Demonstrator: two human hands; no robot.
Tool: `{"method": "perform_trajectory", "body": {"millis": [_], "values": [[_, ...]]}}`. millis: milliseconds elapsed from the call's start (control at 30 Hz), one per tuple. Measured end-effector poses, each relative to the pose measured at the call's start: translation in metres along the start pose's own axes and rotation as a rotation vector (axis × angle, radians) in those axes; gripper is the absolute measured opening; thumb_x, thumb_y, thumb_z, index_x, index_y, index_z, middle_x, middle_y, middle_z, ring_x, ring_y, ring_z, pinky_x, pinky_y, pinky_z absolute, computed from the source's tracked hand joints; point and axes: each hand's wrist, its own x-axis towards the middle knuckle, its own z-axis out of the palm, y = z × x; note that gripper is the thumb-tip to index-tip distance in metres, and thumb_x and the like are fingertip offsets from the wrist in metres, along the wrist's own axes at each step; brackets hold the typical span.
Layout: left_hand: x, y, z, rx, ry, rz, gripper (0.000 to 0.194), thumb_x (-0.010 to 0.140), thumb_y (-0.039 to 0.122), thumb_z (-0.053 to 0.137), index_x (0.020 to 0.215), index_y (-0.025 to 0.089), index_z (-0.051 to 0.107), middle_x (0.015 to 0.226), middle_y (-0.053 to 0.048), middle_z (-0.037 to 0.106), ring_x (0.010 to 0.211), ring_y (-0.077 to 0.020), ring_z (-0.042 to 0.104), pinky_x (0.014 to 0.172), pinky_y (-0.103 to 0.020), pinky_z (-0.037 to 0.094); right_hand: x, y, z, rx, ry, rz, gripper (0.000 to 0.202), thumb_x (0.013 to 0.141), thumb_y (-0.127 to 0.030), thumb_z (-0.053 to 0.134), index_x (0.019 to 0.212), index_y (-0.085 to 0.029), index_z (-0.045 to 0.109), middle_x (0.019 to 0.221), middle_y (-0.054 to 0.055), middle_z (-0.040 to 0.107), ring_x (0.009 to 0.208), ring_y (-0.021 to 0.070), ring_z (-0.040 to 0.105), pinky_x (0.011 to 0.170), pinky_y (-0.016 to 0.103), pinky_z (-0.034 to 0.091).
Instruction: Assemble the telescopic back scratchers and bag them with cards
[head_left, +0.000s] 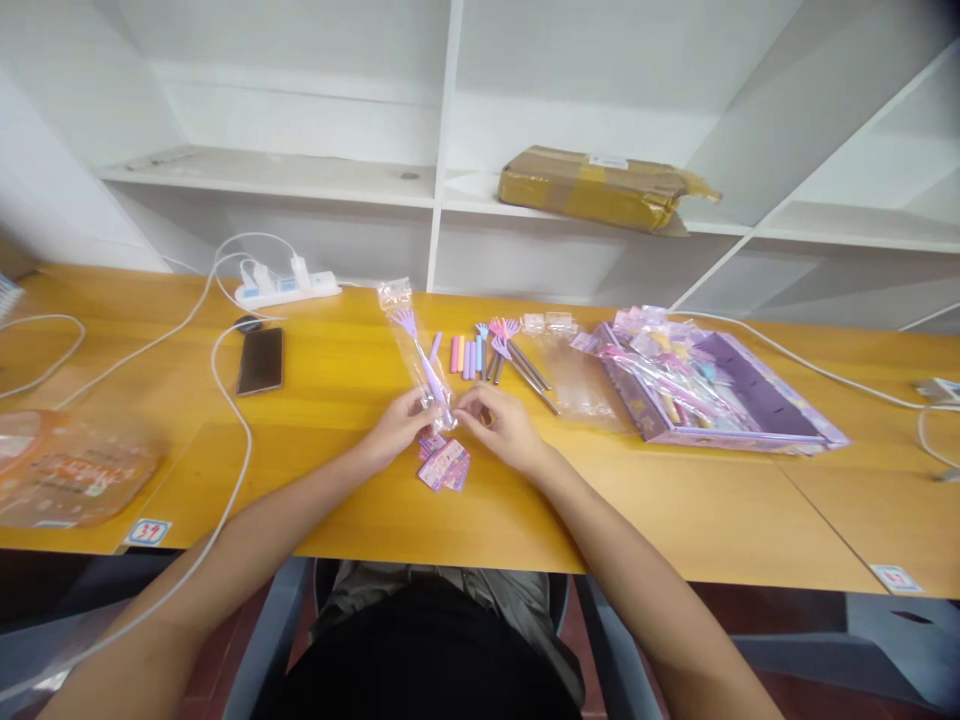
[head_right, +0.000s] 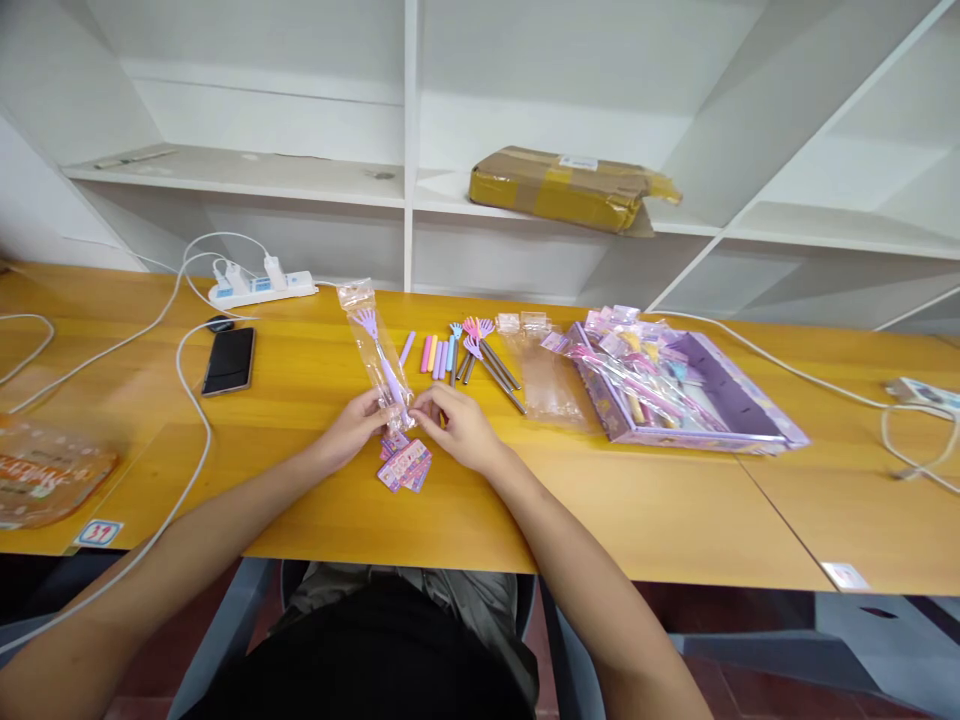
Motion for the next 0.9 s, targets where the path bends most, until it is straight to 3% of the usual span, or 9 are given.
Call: {"method": "perform_trajectory", "body": {"millis": [133, 333, 467, 600, 700, 767, 900], "values": [[0.0, -0.002, 0.001, -0.046, -0.014, -0.026, 0.059, 0.083, 0.068, 0.081, 0.109, 0.016, 0.072, 0.087, -0.003, 0.068, 0.071, -0.0143, 0.061, 0.063, -0.026, 0.05, 0.0, 0.001, 0.002, -0.014, -0.005, -0.007, 0.011, 0.106, -0.031, 0.066, 0.099, -0.022, 0.067, 0.085, 0.002, 0.065, 0.074, 0.0164, 0.059, 0.07, 0.03, 0.05], [0.0, -0.003, -0.003, 0.091, -0.078, 0.031, 0.054, 0.077, 0.047, 0.093, 0.116, 0.017, 0.07, 0.102, -0.005, 0.073, 0.089, -0.0185, 0.067, 0.071, -0.025, 0.051, -0.001, 0.001, 0.002, -0.006, 0.013, 0.024, 0.012, 0.105, -0.034, 0.066, 0.1, -0.023, 0.069, 0.086, 0.002, 0.064, 0.073, 0.0157, 0.058, 0.068, 0.029, 0.049], [0.002, -0.007, -0.004, 0.102, -0.05, 0.024, 0.054, 0.079, 0.048, 0.09, 0.117, 0.016, 0.069, 0.104, -0.007, 0.076, 0.09, -0.0208, 0.069, 0.073, -0.028, 0.053, -0.001, 0.002, 0.004, 0.022, 0.04, 0.09, 0.016, 0.103, -0.038, 0.069, 0.111, -0.023, 0.068, 0.086, 0.001, 0.063, 0.07, 0.0156, 0.057, 0.069, 0.03, 0.049], [0.005, -0.009, -0.005, 0.11, -0.052, 0.075, 0.055, 0.08, 0.049, 0.09, 0.118, 0.015, 0.071, 0.111, -0.011, 0.078, 0.102, -0.0255, 0.072, 0.089, -0.036, 0.056, -0.001, 0.004, 0.004, 0.108, 0.01, 0.219, 0.032, 0.101, -0.045, 0.07, 0.122, -0.023, 0.062, 0.093, 0.001, 0.065, 0.071, 0.0159, 0.058, 0.068, 0.03, 0.048], [0.006, -0.011, -0.006, 0.109, -0.086, 0.11, 0.056, 0.08, 0.051, 0.089, 0.118, 0.015, 0.072, 0.114, -0.012, 0.08, 0.11, -0.0285, 0.073, 0.1, -0.041, 0.055, 0.0, 0.004, 0.005, 0.111, -0.058, 0.256, 0.028, 0.102, -0.049, 0.066, 0.103, -0.021, 0.064, 0.082, 0.0, 0.062, 0.069, 0.0154, 0.054, 0.066, 0.029, 0.043], [0.007, -0.012, -0.006, 0.122, -0.118, 0.116, 0.055, 0.082, 0.052, 0.088, 0.118, 0.015, 0.072, 0.115, -0.013, 0.08, 0.112, -0.0292, 0.073, 0.102, -0.042, 0.055, 0.001, 0.004, 0.006, 0.114, -0.091, 0.261, 0.035, 0.103, -0.052, 0.062, 0.087, -0.021, 0.061, 0.073, -0.002, 0.056, 0.066, 0.0144, 0.049, 0.064, 0.028, 0.038], [0.007, -0.015, -0.007, 0.143, -0.15, 0.126, 0.052, 0.083, 0.052, 0.087, 0.116, 0.014, 0.073, 0.113, -0.013, 0.08, 0.107, -0.0278, 0.075, 0.101, -0.043, 0.055, 0.001, 0.003, 0.008, 0.19, -0.126, 0.305, 0.047, 0.102, -0.06, 0.059, 0.076, -0.021, 0.056, 0.066, -0.004, 0.049, 0.063, 0.0134, 0.046, 0.062, 0.028, 0.035]]}}
